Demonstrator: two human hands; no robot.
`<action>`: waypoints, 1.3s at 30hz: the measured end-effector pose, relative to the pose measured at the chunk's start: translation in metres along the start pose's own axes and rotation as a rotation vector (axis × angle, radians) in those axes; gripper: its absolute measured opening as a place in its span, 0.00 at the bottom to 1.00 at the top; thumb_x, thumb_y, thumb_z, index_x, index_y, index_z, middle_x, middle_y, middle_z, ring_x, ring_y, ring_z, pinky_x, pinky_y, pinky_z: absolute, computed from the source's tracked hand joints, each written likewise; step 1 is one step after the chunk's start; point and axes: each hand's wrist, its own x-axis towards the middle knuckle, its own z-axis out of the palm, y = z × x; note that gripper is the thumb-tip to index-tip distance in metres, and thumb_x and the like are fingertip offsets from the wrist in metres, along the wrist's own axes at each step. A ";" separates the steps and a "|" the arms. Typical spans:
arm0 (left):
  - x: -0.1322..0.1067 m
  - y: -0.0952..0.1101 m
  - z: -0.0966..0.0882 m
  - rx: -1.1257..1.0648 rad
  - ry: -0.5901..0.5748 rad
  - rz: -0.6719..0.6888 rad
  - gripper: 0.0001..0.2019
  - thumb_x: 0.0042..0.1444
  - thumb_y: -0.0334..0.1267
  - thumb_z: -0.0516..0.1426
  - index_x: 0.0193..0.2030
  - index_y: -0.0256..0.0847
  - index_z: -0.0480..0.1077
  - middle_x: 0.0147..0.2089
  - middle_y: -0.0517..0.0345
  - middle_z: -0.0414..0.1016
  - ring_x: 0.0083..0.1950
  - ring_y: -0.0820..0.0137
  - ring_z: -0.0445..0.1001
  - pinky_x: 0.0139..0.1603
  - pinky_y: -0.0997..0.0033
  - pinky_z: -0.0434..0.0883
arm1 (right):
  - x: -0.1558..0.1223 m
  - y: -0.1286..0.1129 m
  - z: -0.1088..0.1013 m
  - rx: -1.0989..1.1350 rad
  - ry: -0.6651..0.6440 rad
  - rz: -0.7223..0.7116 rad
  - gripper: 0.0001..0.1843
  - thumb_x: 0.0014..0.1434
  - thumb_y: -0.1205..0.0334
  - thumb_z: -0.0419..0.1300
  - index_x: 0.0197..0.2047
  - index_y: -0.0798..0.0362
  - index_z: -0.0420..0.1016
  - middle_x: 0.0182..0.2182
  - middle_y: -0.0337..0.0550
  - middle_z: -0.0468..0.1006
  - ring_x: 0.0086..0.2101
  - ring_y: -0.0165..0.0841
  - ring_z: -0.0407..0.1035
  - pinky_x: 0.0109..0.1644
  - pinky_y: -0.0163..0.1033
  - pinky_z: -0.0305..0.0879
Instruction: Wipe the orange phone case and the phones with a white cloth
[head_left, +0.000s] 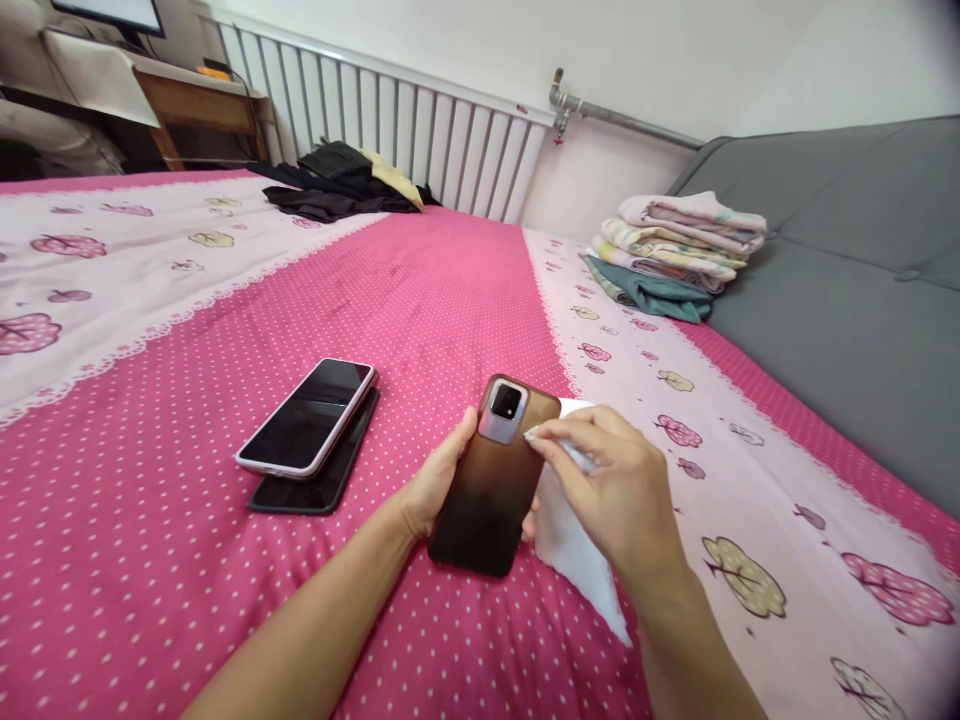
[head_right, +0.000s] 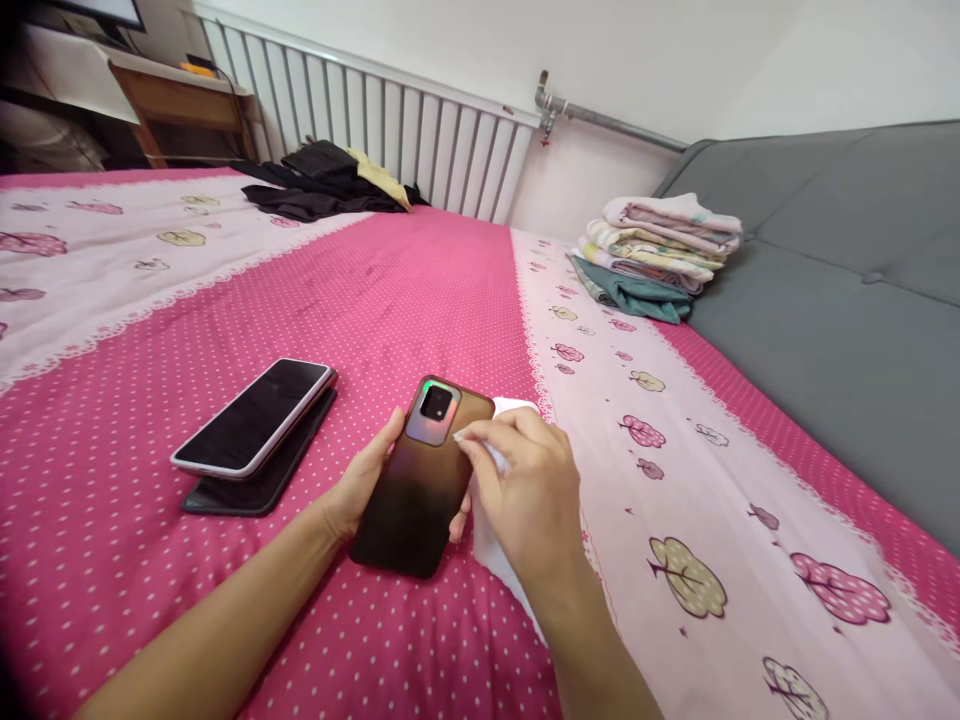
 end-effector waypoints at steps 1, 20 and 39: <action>0.000 -0.001 0.000 0.004 0.000 -0.023 0.45 0.53 0.68 0.33 0.44 0.25 0.70 0.34 0.38 0.75 0.34 0.58 0.75 0.42 0.60 0.65 | 0.002 0.003 -0.001 -0.001 0.041 0.013 0.05 0.54 0.65 0.61 0.32 0.49 0.79 0.30 0.40 0.75 0.30 0.32 0.69 0.38 0.42 0.65; -0.002 0.009 -0.004 -0.122 -0.021 0.133 0.44 0.56 0.65 0.32 0.54 0.25 0.66 0.39 0.39 0.77 0.36 0.57 0.76 0.43 0.59 0.67 | 0.001 -0.001 -0.003 0.200 -0.237 -0.010 0.08 0.55 0.68 0.60 0.30 0.49 0.79 0.26 0.39 0.77 0.30 0.33 0.72 0.38 0.41 0.67; 0.004 -0.004 -0.009 -0.055 0.001 0.018 0.44 0.55 0.66 0.34 0.46 0.24 0.71 0.35 0.37 0.77 0.35 0.57 0.76 0.41 0.60 0.68 | -0.001 0.001 0.011 0.013 -0.050 -0.049 0.05 0.55 0.65 0.60 0.32 0.49 0.79 0.29 0.40 0.75 0.31 0.33 0.68 0.38 0.42 0.64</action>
